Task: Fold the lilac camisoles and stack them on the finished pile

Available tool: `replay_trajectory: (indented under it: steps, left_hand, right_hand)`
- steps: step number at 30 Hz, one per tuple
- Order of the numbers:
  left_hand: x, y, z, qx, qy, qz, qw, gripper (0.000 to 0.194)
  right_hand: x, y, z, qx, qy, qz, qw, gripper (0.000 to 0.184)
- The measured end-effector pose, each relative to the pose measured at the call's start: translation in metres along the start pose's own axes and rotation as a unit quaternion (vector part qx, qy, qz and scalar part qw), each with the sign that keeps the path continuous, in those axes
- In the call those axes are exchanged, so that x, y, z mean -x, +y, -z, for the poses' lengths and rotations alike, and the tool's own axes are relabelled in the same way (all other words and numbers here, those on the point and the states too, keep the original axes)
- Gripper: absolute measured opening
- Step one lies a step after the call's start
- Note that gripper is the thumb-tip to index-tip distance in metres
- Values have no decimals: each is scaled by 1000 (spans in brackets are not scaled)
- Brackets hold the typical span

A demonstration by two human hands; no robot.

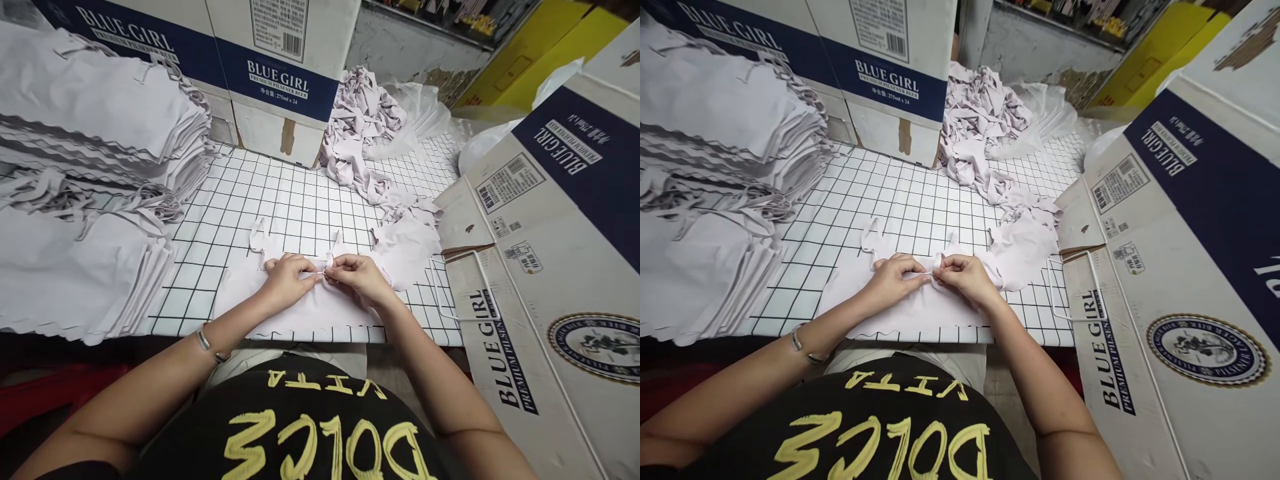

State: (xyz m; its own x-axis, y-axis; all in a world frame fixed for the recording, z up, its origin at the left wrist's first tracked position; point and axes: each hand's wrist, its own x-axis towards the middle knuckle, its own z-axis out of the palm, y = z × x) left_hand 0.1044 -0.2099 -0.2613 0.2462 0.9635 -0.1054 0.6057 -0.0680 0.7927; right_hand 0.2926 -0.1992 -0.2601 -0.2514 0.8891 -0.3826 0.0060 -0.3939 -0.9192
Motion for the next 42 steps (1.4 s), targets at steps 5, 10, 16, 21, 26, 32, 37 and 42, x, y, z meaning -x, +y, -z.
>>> replay_trajectory:
  steps: [5, 10, 16, 21, 26, 32, 37, 42]
  left_hand:
    - [1, 3, -2, -10, -9, -1, 1000, 9]
    - [2, 5, -2, -20, -19, 2, 1000, 12]
    - [1, 3, -2, -21, -21, -3, 1000, 15]
    - [1, 4, -2, -26, -21, -6, 999, 16]
    - [-1, 2, -3, -17, -16, 3, 1000, 13]
    - [2, 0, -4, -2, -18, 0, 1000, 16]
    - [3, -1, -7, -2, -2, -3, 1000, 20]
    - [0, 3, -14, -48, 6, -30, 998, 19]
  right_hand:
    - [-1, 1, -3, 5, 13, 59, 998, 28]
    - [-2, 3, -9, 43, 26, 61, 997, 31]
    - [-3, 9, -9, 92, 10, 113, 989, 26]
    - [-2, 13, -12, 115, -8, 111, 987, 26]
    - [-1, 15, -14, 176, -5, 136, 975, 24]
    - [3, 15, -10, 258, 3, 187, 948, 19]
    - [4, 5, -3, 384, -20, 246, 890, 10]
    - [-2, -10, 1, 497, -61, 284, 818, 4]
